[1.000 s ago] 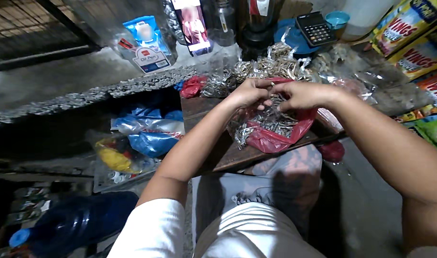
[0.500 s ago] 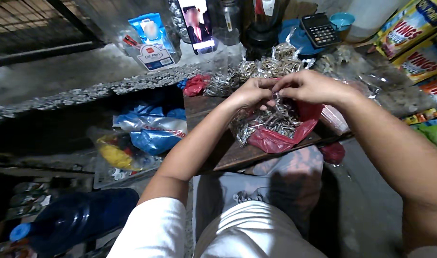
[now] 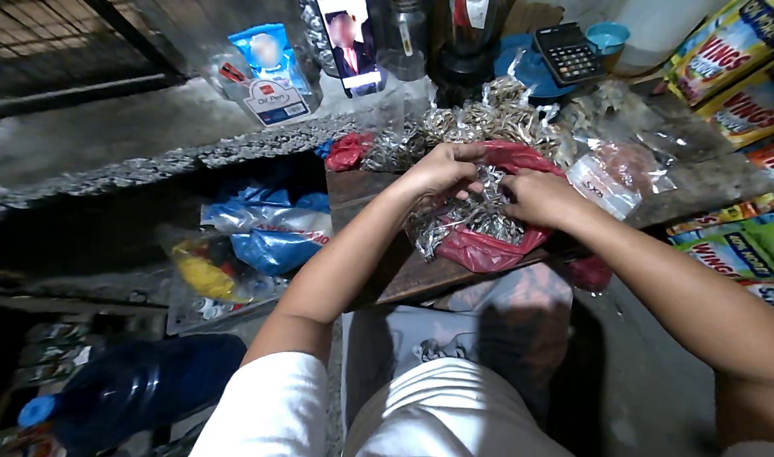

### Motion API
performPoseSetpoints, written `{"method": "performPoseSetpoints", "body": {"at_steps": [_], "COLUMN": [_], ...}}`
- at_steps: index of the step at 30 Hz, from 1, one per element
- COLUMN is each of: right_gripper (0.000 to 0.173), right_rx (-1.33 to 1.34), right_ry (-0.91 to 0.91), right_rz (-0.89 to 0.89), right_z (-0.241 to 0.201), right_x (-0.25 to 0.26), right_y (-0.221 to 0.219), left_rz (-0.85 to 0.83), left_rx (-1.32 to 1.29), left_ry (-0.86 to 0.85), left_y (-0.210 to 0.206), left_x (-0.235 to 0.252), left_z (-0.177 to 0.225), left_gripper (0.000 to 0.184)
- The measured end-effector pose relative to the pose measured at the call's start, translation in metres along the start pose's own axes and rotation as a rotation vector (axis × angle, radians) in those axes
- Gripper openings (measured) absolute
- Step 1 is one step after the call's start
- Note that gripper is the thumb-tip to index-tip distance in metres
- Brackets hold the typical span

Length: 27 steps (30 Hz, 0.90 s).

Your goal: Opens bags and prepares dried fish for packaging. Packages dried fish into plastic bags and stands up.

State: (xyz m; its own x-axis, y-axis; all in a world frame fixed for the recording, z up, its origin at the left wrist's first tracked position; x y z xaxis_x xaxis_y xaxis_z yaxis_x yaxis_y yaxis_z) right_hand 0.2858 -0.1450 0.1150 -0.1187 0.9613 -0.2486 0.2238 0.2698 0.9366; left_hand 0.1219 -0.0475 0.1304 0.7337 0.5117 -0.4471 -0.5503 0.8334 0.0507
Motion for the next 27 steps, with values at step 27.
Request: {"method": "performPoseSetpoints", "body": {"at_steps": [27], "right_gripper": [0.061], "right_rx": [0.59], "right_ry": [0.159], "right_rz": [0.227], "right_z": [-0.005], "right_x": [-0.011], "right_y": [0.032], "left_rz": [-0.018], "left_rx": [-0.078], "left_ry": [-0.046], "left_y": [0.006], "left_x": [-0.01], "left_z": [0.003], "left_gripper": [0.049]}}
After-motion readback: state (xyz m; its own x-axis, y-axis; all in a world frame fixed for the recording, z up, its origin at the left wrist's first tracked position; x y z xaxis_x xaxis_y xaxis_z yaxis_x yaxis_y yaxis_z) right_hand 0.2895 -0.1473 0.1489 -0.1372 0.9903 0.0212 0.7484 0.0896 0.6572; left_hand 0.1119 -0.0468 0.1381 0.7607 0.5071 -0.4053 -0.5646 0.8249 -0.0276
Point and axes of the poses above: each hand's wrist, its own x-axis towards the middle knuckle, its own y-axis out of the back of the hand, z = x × y, the point moved 1 cm from there along x, towards the middle knuckle, and after that the axes turned 13 degrees about y, right-handed, at the moved point
